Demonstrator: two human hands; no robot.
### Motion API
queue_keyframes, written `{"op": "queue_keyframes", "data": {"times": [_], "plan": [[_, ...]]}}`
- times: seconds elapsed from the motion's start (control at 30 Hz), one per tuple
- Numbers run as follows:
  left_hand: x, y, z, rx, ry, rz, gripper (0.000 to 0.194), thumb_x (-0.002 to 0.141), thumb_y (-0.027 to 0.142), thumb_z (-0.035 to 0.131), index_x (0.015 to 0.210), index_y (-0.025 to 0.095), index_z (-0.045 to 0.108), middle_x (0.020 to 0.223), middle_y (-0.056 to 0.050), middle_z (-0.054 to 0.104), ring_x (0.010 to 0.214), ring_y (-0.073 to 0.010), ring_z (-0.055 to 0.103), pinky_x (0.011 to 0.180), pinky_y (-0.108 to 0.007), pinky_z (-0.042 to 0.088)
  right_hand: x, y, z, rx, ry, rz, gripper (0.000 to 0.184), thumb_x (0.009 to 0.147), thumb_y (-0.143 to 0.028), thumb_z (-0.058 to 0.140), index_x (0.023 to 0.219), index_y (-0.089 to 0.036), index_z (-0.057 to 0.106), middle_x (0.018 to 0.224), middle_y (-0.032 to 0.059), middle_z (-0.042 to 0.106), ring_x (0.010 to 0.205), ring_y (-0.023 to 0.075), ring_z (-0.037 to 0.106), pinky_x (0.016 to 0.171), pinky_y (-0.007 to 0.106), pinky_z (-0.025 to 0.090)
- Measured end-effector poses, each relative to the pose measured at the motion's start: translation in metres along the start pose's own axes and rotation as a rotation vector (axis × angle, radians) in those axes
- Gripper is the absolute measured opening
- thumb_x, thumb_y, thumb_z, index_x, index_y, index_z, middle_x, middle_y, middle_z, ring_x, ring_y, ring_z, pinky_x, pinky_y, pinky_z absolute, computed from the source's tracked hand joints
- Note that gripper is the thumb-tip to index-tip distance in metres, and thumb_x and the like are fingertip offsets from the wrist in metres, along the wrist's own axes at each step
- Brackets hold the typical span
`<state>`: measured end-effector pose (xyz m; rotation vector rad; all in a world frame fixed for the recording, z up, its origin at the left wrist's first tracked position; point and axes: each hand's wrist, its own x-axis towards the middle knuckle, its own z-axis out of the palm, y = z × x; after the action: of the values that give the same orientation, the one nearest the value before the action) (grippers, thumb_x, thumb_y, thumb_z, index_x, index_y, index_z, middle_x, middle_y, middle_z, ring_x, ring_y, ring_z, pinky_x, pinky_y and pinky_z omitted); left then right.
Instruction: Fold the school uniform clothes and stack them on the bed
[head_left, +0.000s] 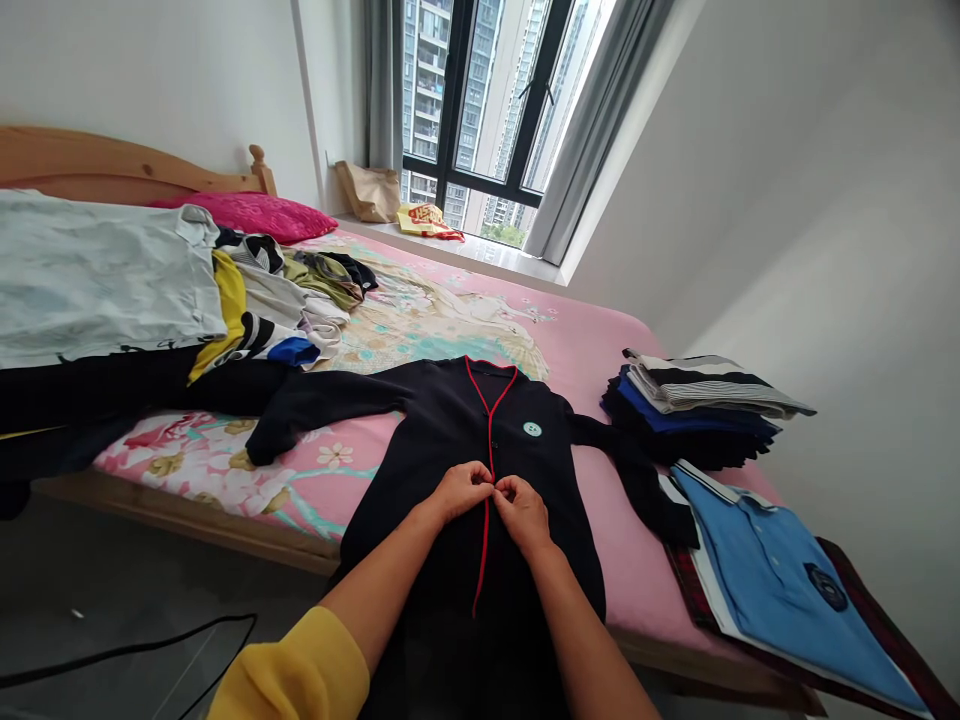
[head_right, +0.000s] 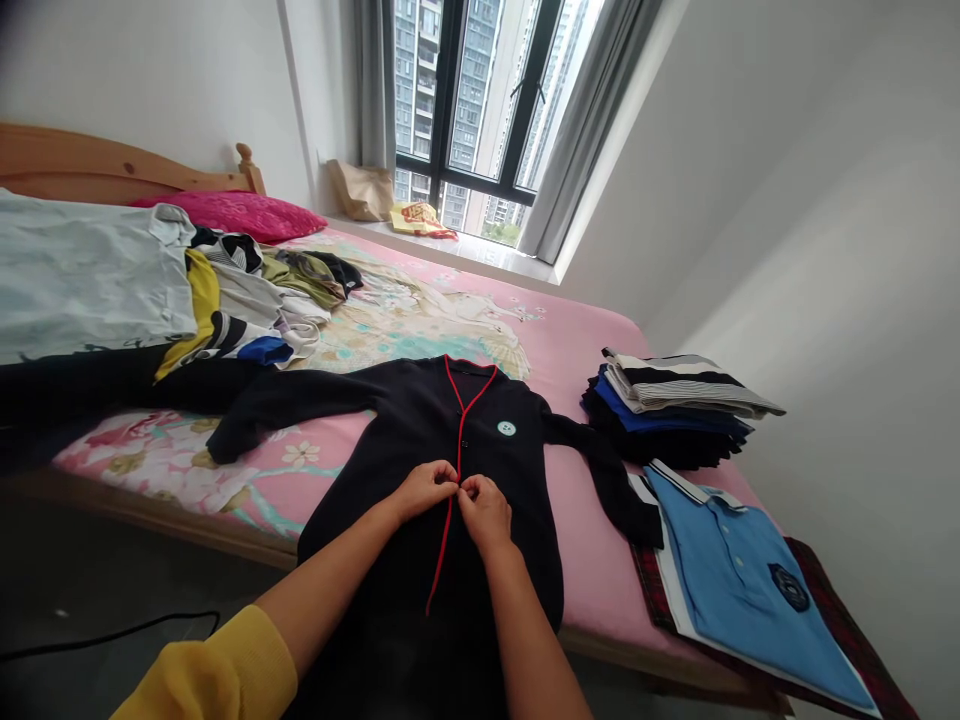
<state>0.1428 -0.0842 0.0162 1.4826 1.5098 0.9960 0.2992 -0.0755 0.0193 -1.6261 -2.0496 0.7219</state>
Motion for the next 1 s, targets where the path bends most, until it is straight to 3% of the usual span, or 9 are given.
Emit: {"op": "queue_keyframes", "data": {"times": [0.13,0.27,0.47,0.63,0.8,0.93,1.0], "plan": [[0.005,-0.001,0.002,0.034,0.022,-0.052,0.007,0.062,0.022,0.057,0.066,0.018,0.061,0.066,0.003,0.061,0.062,-0.0115,0.054,0.057,-0.021,0.040,-0.001,0.003,0.004,0.017,0.029,-0.043,0.021,0.080,-0.039,0.048,0.082,-0.024,0.061,0.085,-0.0013,0.064,0.078,0.0141,0.057,0.064,0.025,0.036],[0.007,-0.002,0.005,0.069,0.050,-0.075,0.004,0.060,0.017,0.056,0.064,0.019,0.058,0.064,0.003,0.060,0.060,-0.0112,0.053,0.054,-0.021,0.037,0.008,0.010,0.001,0.176,-0.064,0.056,0.022,0.076,-0.042,0.052,0.081,-0.023,0.063,0.076,-0.0024,0.063,0.070,0.0134,0.056,0.061,0.024,0.036],[-0.001,0.000,0.009,0.119,0.104,0.022,0.005,0.064,0.018,0.058,0.068,0.020,0.055,0.066,0.004,0.056,0.063,-0.0112,0.051,0.059,-0.022,0.038,0.027,0.013,-0.006,0.309,-0.161,0.120,0.023,0.067,-0.041,0.059,0.072,-0.019,0.064,0.059,-0.0039,0.057,0.054,0.0104,0.049,0.052,0.021,0.035],[-0.003,-0.002,0.014,0.144,0.169,0.086,0.011,0.067,0.023,0.062,0.074,0.021,0.054,0.069,0.004,0.055,0.066,-0.0111,0.050,0.065,-0.023,0.039,0.030,0.013,-0.007,0.373,-0.138,0.126,0.029,0.072,-0.044,0.054,0.075,-0.017,0.064,0.055,-0.0030,0.054,0.047,0.0098,0.045,0.049,0.022,0.035],[0.000,-0.004,0.017,0.116,0.191,0.078,0.015,0.071,0.033,0.061,0.071,0.020,0.054,0.066,0.004,0.054,0.062,-0.0107,0.049,0.062,-0.023,0.039,0.000,-0.001,-0.011,0.356,-0.002,0.068,0.025,0.076,-0.040,0.050,0.088,-0.020,0.059,0.070,-0.0006,0.058,0.065,0.0141,0.053,0.062,0.025,0.041],[-0.001,-0.001,0.013,0.083,0.182,0.056,0.027,0.079,0.044,0.050,0.069,0.020,0.055,0.062,0.004,0.054,0.061,-0.0108,0.050,0.061,-0.022,0.039,-0.046,-0.022,-0.001,0.036,0.168,-0.202,0.019,0.075,-0.037,0.056,0.083,-0.020,0.054,0.085,0.0032,0.058,0.085,0.0197,0.051,0.079,0.032,0.038],[-0.002,0.002,0.011,0.073,0.173,0.052,0.034,0.083,0.048,0.042,0.069,0.020,0.056,0.064,0.004,0.055,0.063,-0.0111,0.050,0.062,-0.022,0.039,-0.064,-0.028,0.005,-0.136,0.187,-0.204,0.025,0.070,-0.040,0.062,0.084,-0.020,0.054,0.087,0.0045,0.057,0.086,0.0220,0.049,0.079,0.034,0.037]]}}
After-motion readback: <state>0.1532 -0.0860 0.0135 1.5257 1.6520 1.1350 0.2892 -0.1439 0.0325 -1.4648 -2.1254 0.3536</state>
